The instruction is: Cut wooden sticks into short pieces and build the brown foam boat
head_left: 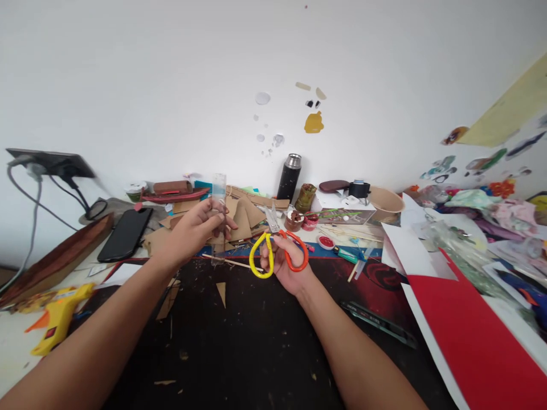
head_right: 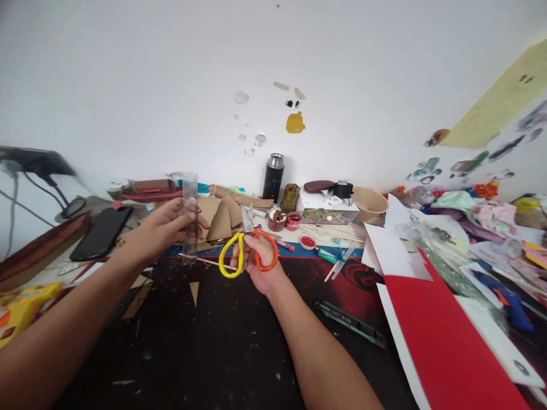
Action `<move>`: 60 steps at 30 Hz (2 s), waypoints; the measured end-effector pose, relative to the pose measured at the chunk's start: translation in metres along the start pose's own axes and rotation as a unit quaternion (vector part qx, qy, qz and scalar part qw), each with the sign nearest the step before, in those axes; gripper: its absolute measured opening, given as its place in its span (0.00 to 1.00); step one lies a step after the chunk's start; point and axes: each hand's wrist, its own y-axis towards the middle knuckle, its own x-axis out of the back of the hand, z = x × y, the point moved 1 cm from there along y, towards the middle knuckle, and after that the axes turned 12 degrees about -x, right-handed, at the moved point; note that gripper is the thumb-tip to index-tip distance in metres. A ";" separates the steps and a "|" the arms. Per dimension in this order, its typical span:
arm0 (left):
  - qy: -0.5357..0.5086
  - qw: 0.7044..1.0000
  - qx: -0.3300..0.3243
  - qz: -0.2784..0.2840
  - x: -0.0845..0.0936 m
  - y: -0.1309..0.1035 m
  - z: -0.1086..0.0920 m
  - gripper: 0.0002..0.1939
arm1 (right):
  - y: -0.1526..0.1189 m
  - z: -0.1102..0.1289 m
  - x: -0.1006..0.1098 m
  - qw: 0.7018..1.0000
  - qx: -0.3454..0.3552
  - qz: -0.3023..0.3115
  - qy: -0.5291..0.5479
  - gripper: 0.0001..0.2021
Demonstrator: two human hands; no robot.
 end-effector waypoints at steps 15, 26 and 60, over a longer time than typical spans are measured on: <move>-0.048 0.998 -0.007 -0.041 0.011 0.003 -0.010 0.14 | -0.013 -0.008 -0.025 0.823 0.063 -0.107 -0.554 0.19; -0.017 0.993 -0.086 -0.074 0.031 0.006 -0.037 0.07 | -0.020 0.007 -0.048 0.587 -0.005 -0.169 -0.792 0.21; -0.101 0.980 0.015 -0.170 0.037 0.010 -0.019 0.12 | -0.017 -0.006 -0.032 0.942 0.103 -0.150 -0.282 0.21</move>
